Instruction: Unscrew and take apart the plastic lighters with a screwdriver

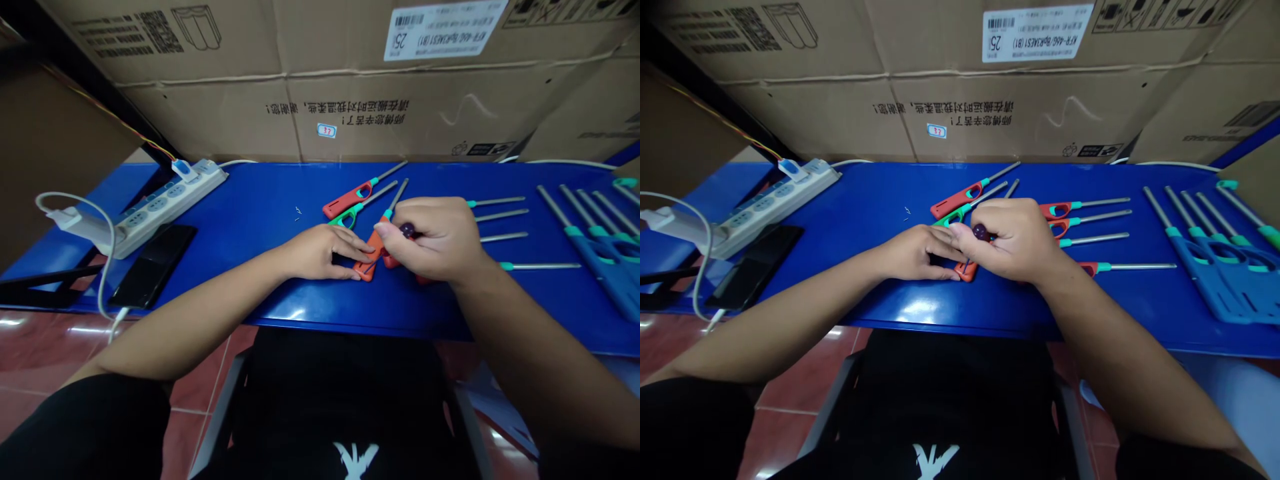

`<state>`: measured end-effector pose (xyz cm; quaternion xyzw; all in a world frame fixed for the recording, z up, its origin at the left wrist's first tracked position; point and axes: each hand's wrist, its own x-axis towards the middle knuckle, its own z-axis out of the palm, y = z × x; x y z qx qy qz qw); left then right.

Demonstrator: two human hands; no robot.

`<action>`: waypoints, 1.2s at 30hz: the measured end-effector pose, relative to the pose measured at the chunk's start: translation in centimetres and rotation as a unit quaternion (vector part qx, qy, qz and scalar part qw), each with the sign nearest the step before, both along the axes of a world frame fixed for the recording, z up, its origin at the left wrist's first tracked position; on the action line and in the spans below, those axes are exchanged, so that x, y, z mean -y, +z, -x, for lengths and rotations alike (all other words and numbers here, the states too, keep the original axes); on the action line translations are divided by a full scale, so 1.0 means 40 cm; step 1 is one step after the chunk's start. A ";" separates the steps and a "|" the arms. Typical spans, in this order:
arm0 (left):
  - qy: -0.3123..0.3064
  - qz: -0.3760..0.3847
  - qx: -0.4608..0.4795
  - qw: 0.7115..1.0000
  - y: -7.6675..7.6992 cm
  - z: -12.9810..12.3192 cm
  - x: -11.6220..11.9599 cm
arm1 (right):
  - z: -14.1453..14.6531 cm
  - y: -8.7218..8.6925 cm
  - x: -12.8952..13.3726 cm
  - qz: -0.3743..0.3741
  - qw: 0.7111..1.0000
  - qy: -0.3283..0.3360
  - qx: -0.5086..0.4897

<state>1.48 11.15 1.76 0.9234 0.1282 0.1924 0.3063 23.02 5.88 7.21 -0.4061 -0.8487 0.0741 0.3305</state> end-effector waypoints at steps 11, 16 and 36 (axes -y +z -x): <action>0.001 -0.040 -0.012 0.999 0.007 -0.003 0.011 | -0.015 0.032 -0.006 0.054 0.995 0.016 0.088; -0.004 -0.061 -0.018 0.998 0.010 -0.004 0.014 | 0.011 0.130 0.009 0.114 0.946 0.138 0.272; 0.010 -0.079 -0.011 0.997 -0.004 -0.006 0.021 | 0.033 0.162 0.003 0.111 0.903 0.181 0.372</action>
